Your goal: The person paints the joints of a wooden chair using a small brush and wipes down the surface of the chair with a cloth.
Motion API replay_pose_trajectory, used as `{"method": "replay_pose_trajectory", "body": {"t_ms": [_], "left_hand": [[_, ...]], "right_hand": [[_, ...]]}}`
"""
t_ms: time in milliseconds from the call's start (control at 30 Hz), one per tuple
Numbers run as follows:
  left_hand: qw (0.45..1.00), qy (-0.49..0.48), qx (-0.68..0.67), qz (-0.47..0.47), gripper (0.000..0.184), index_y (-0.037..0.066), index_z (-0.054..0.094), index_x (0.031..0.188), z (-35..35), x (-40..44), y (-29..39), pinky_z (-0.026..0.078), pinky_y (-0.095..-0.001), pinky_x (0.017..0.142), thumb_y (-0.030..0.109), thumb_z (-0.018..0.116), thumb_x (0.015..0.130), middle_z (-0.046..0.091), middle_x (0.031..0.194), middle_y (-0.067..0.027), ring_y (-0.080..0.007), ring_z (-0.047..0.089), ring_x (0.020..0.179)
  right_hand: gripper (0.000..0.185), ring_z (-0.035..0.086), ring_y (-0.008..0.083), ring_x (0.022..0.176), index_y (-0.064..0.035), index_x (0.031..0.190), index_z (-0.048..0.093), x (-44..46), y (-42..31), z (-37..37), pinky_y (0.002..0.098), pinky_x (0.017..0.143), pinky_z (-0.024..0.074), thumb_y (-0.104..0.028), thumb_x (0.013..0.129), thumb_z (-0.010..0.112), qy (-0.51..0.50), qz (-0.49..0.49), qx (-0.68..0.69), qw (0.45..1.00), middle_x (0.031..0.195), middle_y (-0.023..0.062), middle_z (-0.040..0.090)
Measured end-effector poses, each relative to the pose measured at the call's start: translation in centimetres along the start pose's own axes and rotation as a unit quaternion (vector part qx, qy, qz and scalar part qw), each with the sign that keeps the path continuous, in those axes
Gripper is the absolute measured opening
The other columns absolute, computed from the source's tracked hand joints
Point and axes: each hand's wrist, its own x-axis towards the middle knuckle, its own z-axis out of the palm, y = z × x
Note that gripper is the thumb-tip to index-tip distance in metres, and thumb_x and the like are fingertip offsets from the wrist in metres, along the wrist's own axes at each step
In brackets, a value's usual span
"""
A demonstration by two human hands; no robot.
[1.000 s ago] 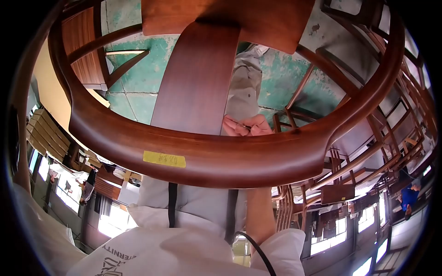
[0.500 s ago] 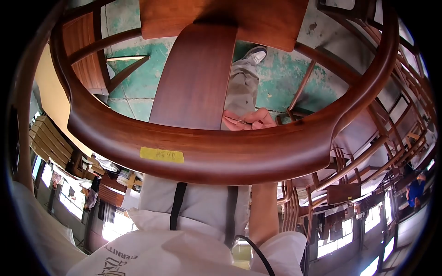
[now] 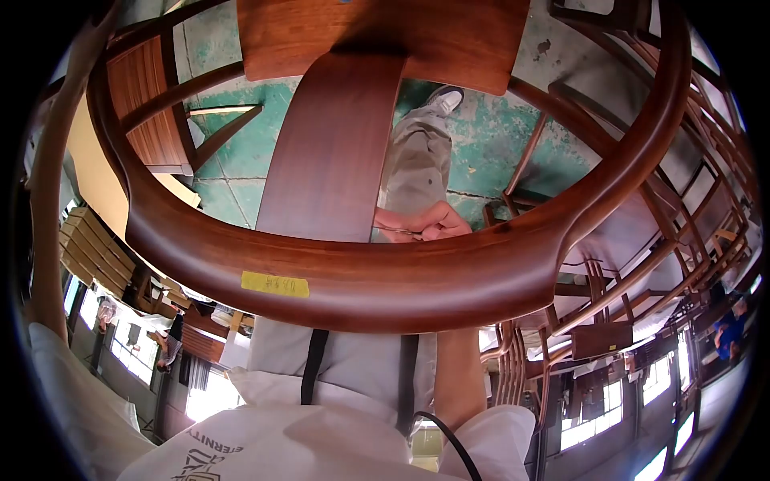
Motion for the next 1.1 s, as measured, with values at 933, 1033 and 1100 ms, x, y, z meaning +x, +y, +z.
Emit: {"method": "replay_pose_trajectory", "body": {"t_ms": [933, 1033, 1100], "left_hand": [[0.960, -0.087, 0.000, 0.268, 0.060, 0.016, 0.044, 0.138, 14.7, -3.5, 13.8, 0.041, -0.0441, 0.104, 0.011, 0.067, 0.084, 0.048, 0.140, -0.0128, -0.0356, 0.048, 0.127], [0.961, -0.133, 0.048, 0.238, 0.058, 0.022, 0.046, 0.142, 8.9, -6.3, 13.9, 0.035, -0.0473, 0.110, 0.019, 0.067, 0.088, 0.047, 0.146, -0.0050, -0.0315, 0.049, 0.128], [0.929, -0.070, 0.216, 0.294, 0.053, 0.023, 0.049, 0.140, 5.1, -7.6, 12.5, 0.031, -0.0466, 0.114, 0.020, 0.065, 0.089, 0.050, 0.144, -0.0035, -0.0278, 0.050, 0.128]], "right_hand": [[0.012, 0.050, 0.0449, 0.126, 0.0021, 0.098, 0.054, -0.5, 0.0, 3.5, 0.0592, 0.105, 0.0418, -0.008, 0.096, 0.059, 0.136, 0.030, 0.099, 0.985, 0.108, 0.0346, 0.061], [0.014, 0.050, 0.0447, 0.127, 0.0028, 0.099, 0.053, -1.2, 0.4, 2.0, 0.0531, 0.102, 0.0459, -0.010, 0.097, 0.059, 0.115, 0.044, 0.099, 0.987, 0.115, 0.0344, 0.059], [0.019, 0.059, 0.0352, 0.121, 0.0043, 0.098, 0.053, -0.5, 0.5, 2.4, 0.0376, 0.097, 0.0536, -0.015, 0.099, 0.057, 0.094, 0.017, 0.071, 0.993, 0.125, 0.0389, 0.054]]}}
